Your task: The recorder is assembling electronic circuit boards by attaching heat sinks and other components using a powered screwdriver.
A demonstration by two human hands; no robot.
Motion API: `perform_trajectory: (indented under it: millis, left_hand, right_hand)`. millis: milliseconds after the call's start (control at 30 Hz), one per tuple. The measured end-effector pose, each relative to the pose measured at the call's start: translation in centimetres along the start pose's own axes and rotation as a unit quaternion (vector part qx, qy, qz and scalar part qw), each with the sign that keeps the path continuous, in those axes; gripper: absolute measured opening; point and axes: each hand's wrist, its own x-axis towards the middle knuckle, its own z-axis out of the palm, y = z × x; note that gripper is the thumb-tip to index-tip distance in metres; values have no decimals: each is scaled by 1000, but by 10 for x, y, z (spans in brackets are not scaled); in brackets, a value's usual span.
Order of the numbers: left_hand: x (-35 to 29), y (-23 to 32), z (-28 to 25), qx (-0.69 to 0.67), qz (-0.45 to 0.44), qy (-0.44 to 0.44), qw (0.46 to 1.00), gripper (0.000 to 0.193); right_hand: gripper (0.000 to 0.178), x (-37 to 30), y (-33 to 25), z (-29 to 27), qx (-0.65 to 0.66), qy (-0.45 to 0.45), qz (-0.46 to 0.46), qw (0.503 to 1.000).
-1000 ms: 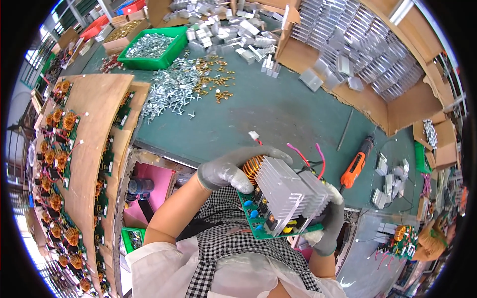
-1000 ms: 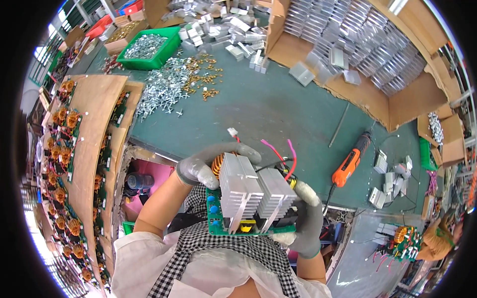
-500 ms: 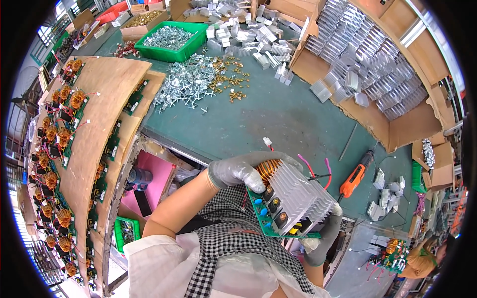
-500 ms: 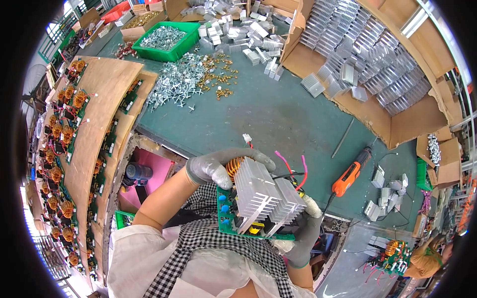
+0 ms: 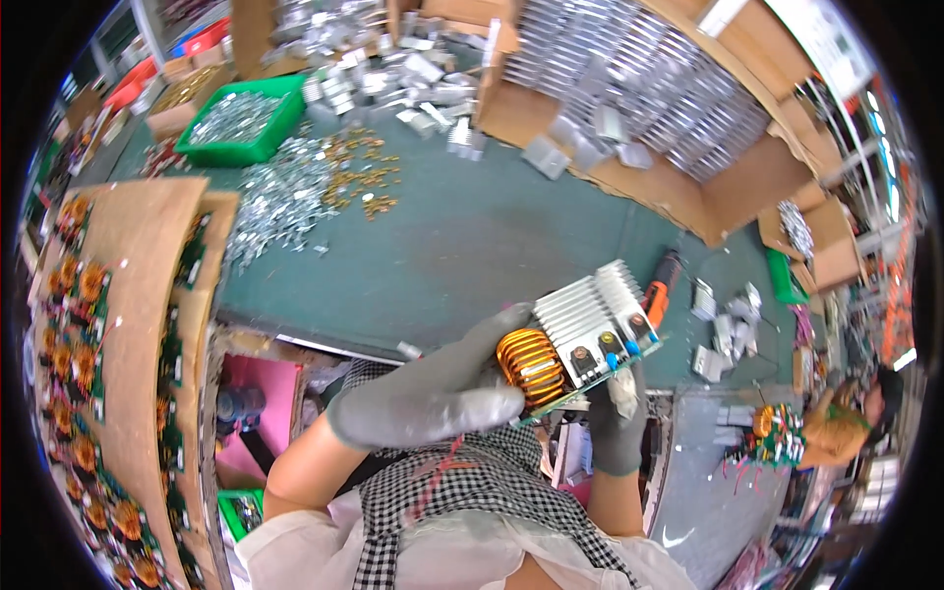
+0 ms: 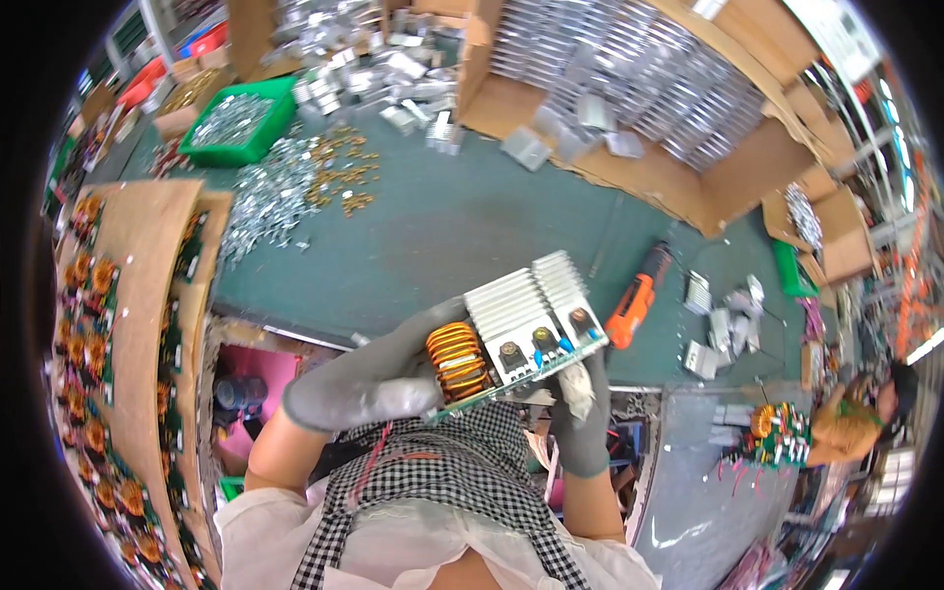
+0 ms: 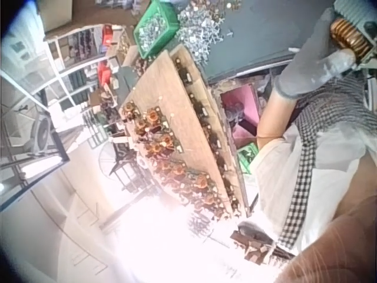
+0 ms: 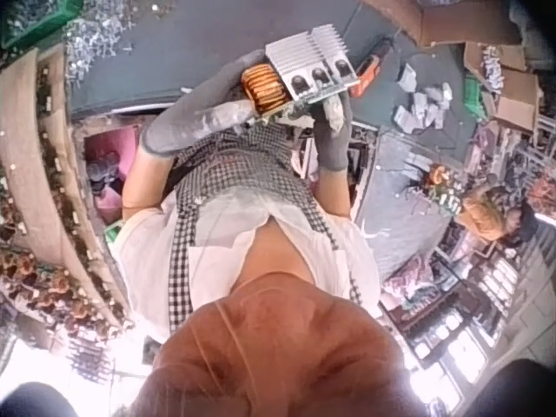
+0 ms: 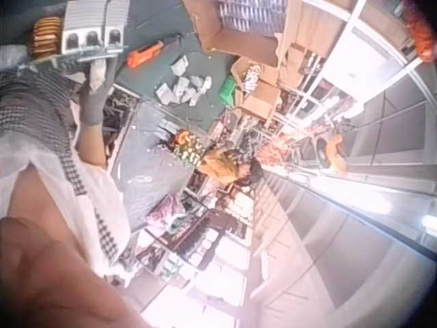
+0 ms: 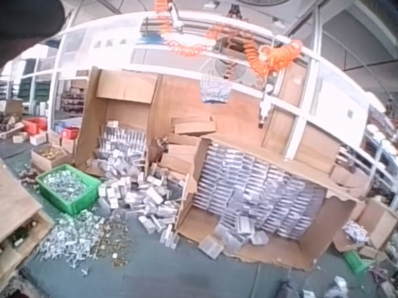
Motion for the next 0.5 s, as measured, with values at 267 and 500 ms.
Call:
perform_trajectory:
  millis: [267, 500]
  left_hand:
    - [-1, 17, 25, -110, -39, -17, 993, 91]
    - [-7, 20, 25, -145, -73, 20, 987, 109]
  right_hand:
    - [71, 2, 1, 8, 221, -53, 90, 970]
    - [76, 0, 7, 14, 217, -68, 125, 966]
